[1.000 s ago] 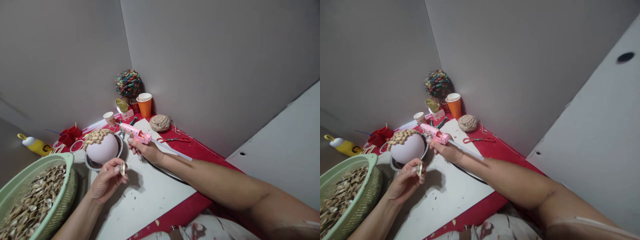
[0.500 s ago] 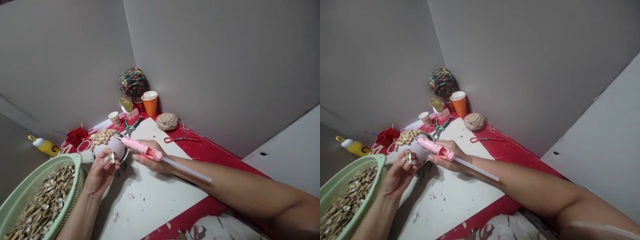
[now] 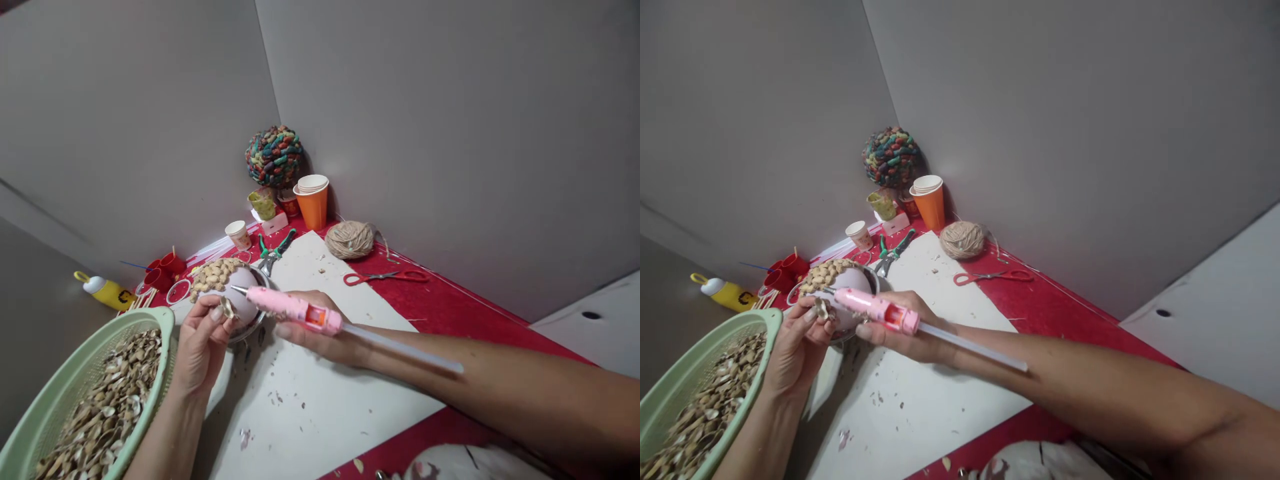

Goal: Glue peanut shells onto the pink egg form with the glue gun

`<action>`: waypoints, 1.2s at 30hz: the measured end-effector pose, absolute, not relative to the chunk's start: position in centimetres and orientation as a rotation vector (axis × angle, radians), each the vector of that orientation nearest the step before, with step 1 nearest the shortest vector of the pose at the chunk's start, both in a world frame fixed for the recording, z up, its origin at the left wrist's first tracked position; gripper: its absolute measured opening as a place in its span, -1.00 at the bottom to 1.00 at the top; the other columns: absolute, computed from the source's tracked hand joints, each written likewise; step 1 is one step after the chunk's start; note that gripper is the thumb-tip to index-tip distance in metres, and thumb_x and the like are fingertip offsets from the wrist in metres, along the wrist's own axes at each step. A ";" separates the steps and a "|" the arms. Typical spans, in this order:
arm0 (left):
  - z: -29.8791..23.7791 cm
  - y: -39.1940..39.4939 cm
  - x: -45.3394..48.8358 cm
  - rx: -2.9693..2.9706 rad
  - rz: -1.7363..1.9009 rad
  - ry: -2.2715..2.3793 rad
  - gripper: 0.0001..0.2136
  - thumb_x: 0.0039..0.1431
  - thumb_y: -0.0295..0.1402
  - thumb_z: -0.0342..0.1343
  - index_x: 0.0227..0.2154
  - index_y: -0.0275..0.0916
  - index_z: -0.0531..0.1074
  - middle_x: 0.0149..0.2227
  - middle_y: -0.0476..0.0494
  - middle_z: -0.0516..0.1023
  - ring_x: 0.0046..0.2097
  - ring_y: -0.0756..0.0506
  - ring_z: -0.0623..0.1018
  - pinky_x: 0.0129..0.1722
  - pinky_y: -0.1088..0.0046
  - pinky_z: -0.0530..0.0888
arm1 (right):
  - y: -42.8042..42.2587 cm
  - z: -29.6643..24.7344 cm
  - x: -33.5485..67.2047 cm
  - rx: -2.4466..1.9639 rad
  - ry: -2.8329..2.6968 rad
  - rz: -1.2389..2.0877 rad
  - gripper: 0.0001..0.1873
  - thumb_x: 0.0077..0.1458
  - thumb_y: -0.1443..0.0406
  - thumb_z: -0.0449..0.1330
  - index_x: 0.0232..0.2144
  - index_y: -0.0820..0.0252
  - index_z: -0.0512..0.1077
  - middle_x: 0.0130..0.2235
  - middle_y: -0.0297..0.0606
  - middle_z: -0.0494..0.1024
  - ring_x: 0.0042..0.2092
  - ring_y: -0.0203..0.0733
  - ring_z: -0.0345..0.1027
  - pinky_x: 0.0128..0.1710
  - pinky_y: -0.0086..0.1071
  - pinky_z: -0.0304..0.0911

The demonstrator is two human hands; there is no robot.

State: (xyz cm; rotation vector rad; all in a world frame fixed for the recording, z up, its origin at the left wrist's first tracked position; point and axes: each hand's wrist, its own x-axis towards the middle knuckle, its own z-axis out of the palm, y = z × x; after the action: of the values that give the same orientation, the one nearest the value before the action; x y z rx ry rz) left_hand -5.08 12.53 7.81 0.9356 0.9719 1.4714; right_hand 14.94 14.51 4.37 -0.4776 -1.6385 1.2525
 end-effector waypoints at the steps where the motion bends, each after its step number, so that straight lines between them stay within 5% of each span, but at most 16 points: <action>1: 7.8 12.5 -5.1 0.943 1.476 0.985 -0.79 -0.15 -0.40 0.43 -0.41 -0.26 0.55 -0.45 0.00 0.54 -0.42 0.06 0.51 -0.40 0.62 0.50 | 14.5 4.7 14.6 -0.560 -1.533 1.409 -0.58 0.06 -0.03 0.18 -0.46 0.21 0.29 -0.49 -0.37 0.26 -0.50 -0.39 0.10 -0.51 -0.45 0.06; 6: 7.1 12.0 -5.7 0.947 1.531 1.052 -0.82 -0.09 -0.41 0.40 -0.39 -0.26 0.56 -0.42 0.00 0.56 -0.41 0.07 0.52 -0.35 0.61 0.50 | 14.8 6.0 13.4 -0.820 -1.260 1.661 -0.31 -0.16 -0.31 0.15 -0.54 0.23 0.29 -0.51 -0.30 0.33 -0.53 -0.36 0.19 -0.58 -0.46 0.07; 12: 5.5 11.0 -6.3 0.888 1.567 1.107 -0.81 -0.09 -0.39 0.40 -0.38 -0.26 0.55 -0.39 -0.02 0.57 -0.38 0.05 0.54 -0.29 0.57 0.51 | 14.1 5.1 15.0 -0.481 -1.668 1.443 -0.65 0.13 0.03 0.14 -0.45 0.20 0.29 -0.56 -0.43 0.15 -0.55 -0.41 -0.02 -0.57 -0.45 -0.05; 15: 5.2 10.8 -6.4 0.886 1.560 1.119 -0.80 -0.09 -0.38 0.40 -0.37 -0.25 0.55 -0.39 -0.03 0.57 -0.38 0.04 0.54 -0.30 0.56 0.51 | 14.0 3.8 15.5 -0.418 -1.866 1.197 -0.65 0.14 0.13 0.14 -0.54 0.19 0.16 -0.53 -0.42 0.13 -0.51 -0.41 0.00 -0.52 -0.44 -0.03; 36: 5.4 9.5 -5.4 0.918 1.549 1.214 -0.74 -0.15 -0.33 0.44 -0.37 -0.22 0.55 -0.42 -0.03 0.55 -0.39 0.05 0.48 -0.36 0.60 0.46 | 14.0 2.3 14.7 -0.319 -2.077 0.487 -0.54 0.29 0.05 -0.03 -0.57 0.17 0.17 -0.57 -0.36 0.22 -0.53 -0.34 0.05 -0.53 -0.41 -0.03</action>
State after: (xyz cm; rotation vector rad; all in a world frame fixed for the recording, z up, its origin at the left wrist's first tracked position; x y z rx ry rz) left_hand -5.44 9.53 5.44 0.9182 1.2142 1.5487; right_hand 14.73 13.98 2.34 -0.3188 -2.0770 0.4867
